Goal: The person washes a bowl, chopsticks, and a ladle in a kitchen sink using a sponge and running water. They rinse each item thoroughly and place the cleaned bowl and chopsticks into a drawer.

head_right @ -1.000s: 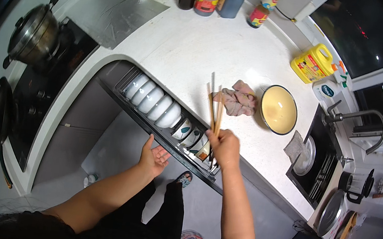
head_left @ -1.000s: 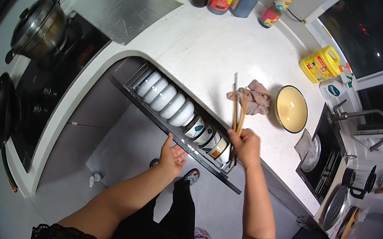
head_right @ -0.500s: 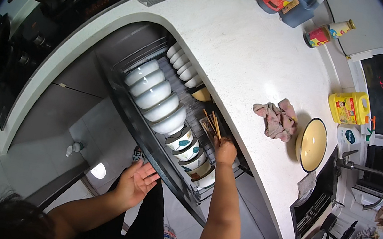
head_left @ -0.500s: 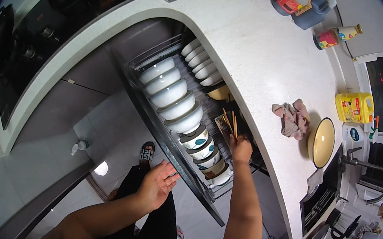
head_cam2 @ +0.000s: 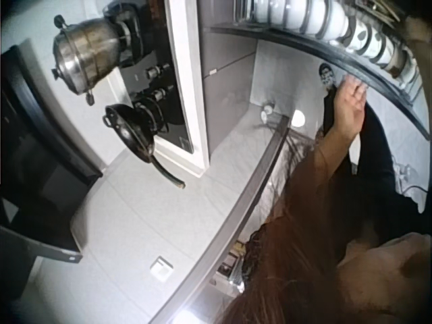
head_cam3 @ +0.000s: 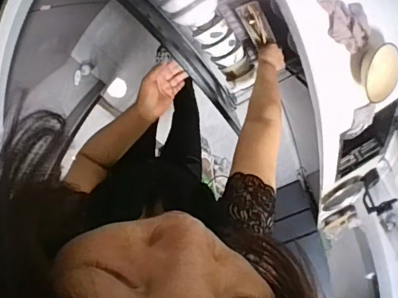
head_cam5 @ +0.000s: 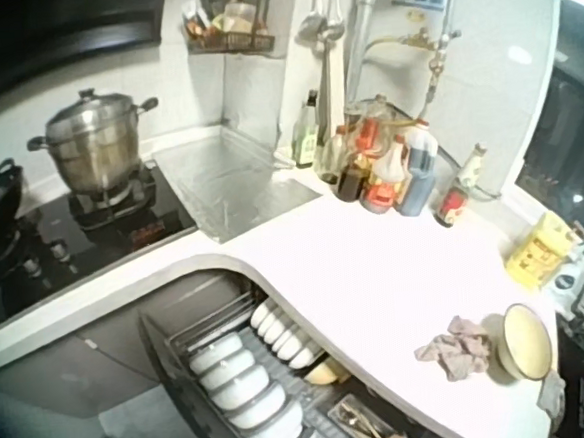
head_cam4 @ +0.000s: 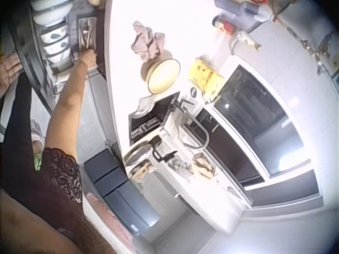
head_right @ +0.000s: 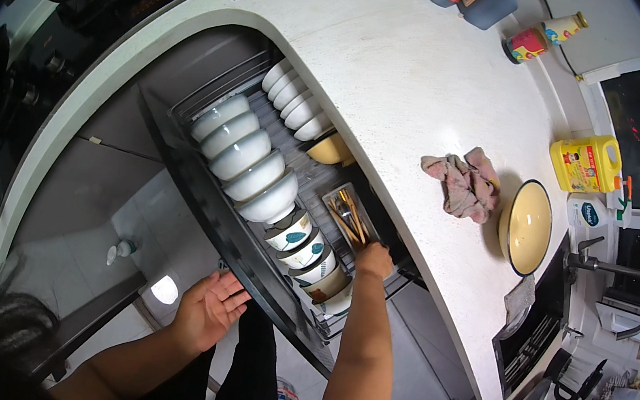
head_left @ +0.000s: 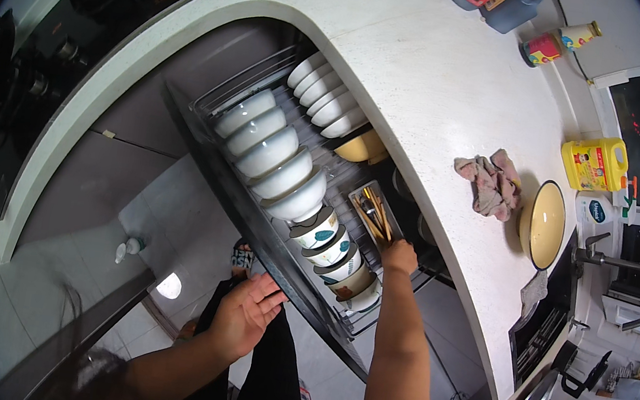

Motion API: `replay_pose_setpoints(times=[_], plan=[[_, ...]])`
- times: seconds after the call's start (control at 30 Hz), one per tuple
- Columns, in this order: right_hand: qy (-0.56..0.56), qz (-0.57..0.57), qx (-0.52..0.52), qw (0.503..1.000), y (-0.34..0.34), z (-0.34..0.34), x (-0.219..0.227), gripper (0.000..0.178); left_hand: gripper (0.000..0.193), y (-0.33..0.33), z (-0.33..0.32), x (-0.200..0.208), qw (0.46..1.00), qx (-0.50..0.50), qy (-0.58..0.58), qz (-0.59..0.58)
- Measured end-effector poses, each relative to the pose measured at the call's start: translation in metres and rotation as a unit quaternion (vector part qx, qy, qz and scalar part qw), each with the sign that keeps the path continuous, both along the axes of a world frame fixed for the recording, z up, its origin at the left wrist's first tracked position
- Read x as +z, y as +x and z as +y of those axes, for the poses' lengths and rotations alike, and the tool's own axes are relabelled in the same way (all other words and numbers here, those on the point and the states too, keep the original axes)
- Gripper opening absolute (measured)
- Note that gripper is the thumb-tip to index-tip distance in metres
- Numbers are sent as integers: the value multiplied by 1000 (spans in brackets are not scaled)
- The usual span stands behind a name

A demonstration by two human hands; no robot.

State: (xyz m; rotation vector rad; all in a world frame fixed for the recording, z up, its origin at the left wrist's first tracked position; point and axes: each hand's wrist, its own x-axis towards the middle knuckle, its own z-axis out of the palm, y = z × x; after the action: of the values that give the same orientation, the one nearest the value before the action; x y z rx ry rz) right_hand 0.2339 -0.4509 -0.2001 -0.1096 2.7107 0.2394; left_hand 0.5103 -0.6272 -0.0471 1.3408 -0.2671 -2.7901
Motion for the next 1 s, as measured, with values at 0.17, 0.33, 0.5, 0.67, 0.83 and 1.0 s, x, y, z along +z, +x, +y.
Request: replay_pose_setpoints(times=[0.17,0.33,0.5,0.67,0.83,1.0], plan=[[25,-38,-8,999,1,7,17,31,44,-5,1,8,1000,3,8,-27],[7,-25,-14,1000,-1,11,20,42,39,-7,2,7,999,8,-4,-34],[-22,-33,38,998,4,24,17,37,39,-7,4,5,999,4,-8,-36],[-203,142,187,950,40,12,113,20,46,-16,1,20,998,-26,-21,-52],[-251,454,179,836,-15,55,243,25,57,-14,-2,15,996,-60,-37,-58],[-128,324,124,929,-92,121,252,25,44,-25,0,23,991,-82,-44,-92]])
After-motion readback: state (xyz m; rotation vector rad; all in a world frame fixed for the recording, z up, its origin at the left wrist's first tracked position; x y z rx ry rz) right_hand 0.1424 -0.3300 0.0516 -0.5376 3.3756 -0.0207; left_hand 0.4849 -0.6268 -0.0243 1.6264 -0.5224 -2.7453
